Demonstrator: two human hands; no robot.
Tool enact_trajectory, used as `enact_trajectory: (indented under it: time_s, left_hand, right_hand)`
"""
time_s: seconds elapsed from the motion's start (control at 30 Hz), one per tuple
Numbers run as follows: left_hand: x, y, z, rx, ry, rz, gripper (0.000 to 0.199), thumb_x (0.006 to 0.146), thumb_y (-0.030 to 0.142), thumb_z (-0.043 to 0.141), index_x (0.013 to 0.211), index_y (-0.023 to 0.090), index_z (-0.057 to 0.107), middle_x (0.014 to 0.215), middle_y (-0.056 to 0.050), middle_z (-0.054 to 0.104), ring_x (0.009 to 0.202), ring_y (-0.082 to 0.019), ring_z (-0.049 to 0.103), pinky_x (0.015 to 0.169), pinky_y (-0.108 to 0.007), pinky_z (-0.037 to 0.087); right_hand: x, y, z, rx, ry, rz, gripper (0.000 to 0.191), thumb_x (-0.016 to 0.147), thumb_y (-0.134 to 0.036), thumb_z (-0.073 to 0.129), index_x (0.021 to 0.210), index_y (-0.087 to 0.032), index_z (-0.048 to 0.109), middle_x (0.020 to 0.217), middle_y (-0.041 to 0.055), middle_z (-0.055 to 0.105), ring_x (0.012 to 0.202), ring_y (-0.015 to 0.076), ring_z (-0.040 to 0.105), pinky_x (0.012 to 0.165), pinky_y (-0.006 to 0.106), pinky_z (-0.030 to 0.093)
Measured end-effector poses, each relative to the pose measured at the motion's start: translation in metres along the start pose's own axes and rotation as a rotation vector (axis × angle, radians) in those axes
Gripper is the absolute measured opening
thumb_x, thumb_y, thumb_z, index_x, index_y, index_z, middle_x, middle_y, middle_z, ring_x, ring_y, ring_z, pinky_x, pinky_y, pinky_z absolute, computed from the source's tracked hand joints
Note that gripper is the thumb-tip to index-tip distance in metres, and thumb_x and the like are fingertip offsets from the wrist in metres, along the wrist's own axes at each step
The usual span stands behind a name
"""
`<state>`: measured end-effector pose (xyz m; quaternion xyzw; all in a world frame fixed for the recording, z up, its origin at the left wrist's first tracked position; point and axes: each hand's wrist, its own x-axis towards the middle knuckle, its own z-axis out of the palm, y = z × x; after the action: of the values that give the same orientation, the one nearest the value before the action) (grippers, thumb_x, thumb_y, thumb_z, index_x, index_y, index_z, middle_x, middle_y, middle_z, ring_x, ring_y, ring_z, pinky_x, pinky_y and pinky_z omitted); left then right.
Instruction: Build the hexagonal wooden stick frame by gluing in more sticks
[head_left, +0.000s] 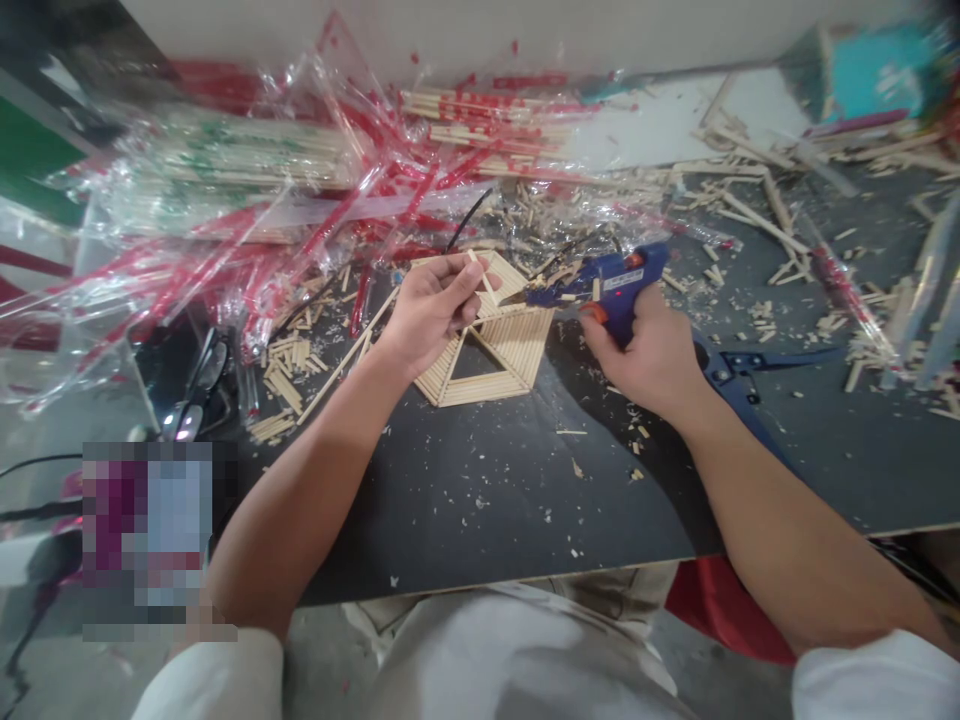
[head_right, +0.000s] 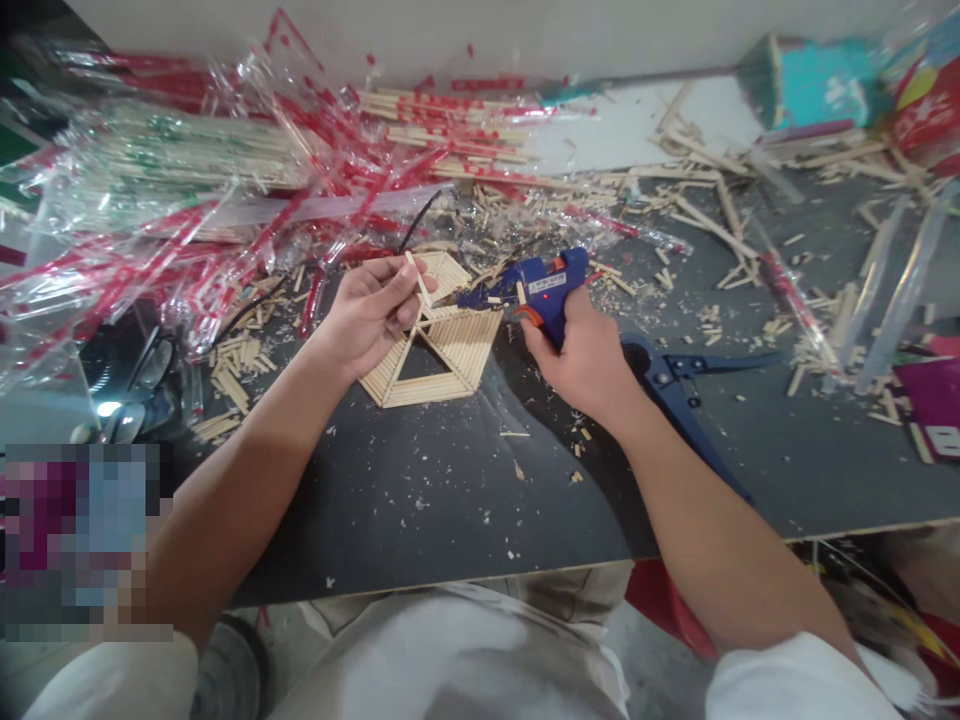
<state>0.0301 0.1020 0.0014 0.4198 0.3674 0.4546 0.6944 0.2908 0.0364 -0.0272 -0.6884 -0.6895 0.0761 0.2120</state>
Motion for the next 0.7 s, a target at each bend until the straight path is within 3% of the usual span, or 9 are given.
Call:
enact_trajectory:
  time_s: [0.37, 0.7]
  left_hand:
    - [-0.0008, 0.0046, 0.0042, 0.017, 0.069, -0.049, 0.021, 0.096, 0.025, 0.081, 0.086, 0.014, 0.067, 0.08, 0.002, 0.071, 0.049, 0.002, 0.046, 0.043, -0.012, 0.032]
    - [-0.0011, 0.0026, 0.0031, 0.005, 0.076, -0.014, 0.023, 0.095, 0.027, 0.082, 0.085, 0.015, 0.065, 0.078, 0.003, 0.07, 0.048, 0.002, 0.048, 0.041, -0.013, 0.031]
  right_hand:
    - [0.0002, 0.0031, 0.001, 0.107, 0.031, -0.037, 0.055, 0.092, -0.061, 0.059, 0.13, -0.022, 0.057, 0.082, 0.0113, 0.069, 0.071, 0.0341, 0.069, 0.066, 0.046, 0.055]
    - [0.0002, 0.0003, -0.0038, 0.171, 0.089, 0.022, 0.059, 0.085, -0.077, 0.069, 0.113, -0.025, 0.062, 0.081, 0.0097, 0.071, 0.071, 0.0327, 0.069, 0.065, 0.047, 0.057]
